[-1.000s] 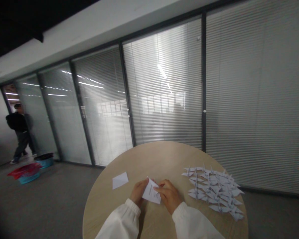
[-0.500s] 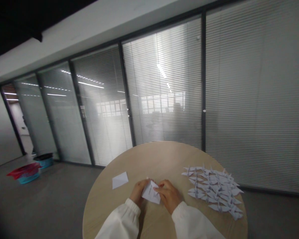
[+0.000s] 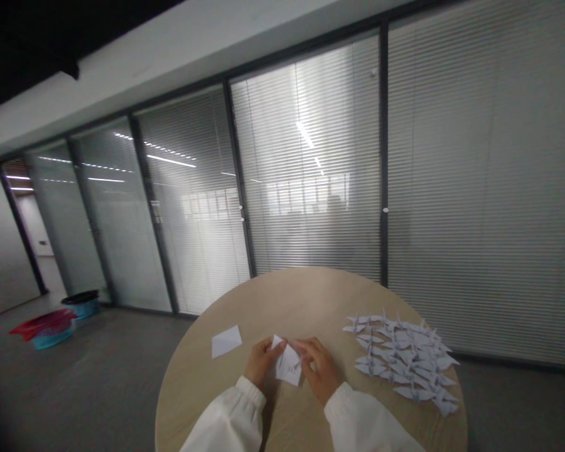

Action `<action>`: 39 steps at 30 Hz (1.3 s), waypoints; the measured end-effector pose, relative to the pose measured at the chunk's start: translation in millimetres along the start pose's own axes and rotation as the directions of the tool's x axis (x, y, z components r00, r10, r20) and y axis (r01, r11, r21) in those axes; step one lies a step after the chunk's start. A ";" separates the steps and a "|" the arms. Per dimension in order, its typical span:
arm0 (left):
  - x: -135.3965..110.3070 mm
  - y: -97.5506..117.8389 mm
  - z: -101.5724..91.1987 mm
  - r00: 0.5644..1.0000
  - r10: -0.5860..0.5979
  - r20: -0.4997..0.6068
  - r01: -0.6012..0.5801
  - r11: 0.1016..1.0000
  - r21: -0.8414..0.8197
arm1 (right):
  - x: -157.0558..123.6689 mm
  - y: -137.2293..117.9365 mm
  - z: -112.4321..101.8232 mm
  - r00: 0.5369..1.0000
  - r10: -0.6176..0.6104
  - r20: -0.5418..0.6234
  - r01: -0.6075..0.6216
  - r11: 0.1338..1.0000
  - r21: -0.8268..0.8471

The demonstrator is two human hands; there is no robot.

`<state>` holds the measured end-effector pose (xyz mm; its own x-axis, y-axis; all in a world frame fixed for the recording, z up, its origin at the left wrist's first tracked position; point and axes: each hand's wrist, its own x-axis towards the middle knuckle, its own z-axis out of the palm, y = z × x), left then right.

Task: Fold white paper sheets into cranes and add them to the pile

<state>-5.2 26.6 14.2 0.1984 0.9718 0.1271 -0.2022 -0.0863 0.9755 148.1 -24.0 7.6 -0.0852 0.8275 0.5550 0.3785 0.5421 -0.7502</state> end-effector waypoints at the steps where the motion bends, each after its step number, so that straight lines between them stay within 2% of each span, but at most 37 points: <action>1: -1.0 1.6 1.0 1.000 0.003 0.014 -0.003 1.000 0.001 | 1.4 3.2 1.0 0.996 0.080 -0.026 -0.079 0.995 0.060; 2: -1.9 3.0 2.1 0.999 0.003 0.032 -0.004 1.000 0.005 | 2.7 7.1 2.3 0.985 0.169 -0.028 -0.164 0.980 0.116; 4: -3.7 4.8 4.2 0.997 -0.006 0.079 0.005 1.000 0.013 | 4.9 15.7 5.3 0.970 0.236 0.060 -0.244 0.948 0.206; 7: -5.3 4.8 6.4 0.992 -0.020 0.122 0.020 1.000 -0.001 | 6.1 25.2 8.9 0.957 0.238 0.164 -0.278 0.914 0.295; 10: -5.3 2.8 7.3 0.993 -0.023 0.119 0.024 1.000 -0.009 | 5.5 28.7 10.2 0.952 0.236 0.197 -0.290 0.901 0.322; 18: -5.7 2.5 10.0 0.996 -0.021 0.084 0.017 0.999 0.049 | 5.1 31.8 12.0 0.940 0.274 0.205 -0.331 0.883 0.334; 27: -9.8 7.7 13.6 0.999 -0.013 0.039 0.007 0.990 0.144 | 4.8 24.3 9.9 0.926 0.323 0.195 -0.366 0.896 0.253; 39: -8.4 3.8 9.9 0.997 0.080 -0.008 -0.075 0.957 0.280 | 3.4 25.7 10.4 0.921 0.320 0.222 -0.371 0.894 0.252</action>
<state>2.0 16.0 18.7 0.1740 0.9635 0.2033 0.0604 -0.2165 0.9744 147.9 -5.7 -13.5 -0.1617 0.9681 0.1912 0.1382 0.2140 -0.9670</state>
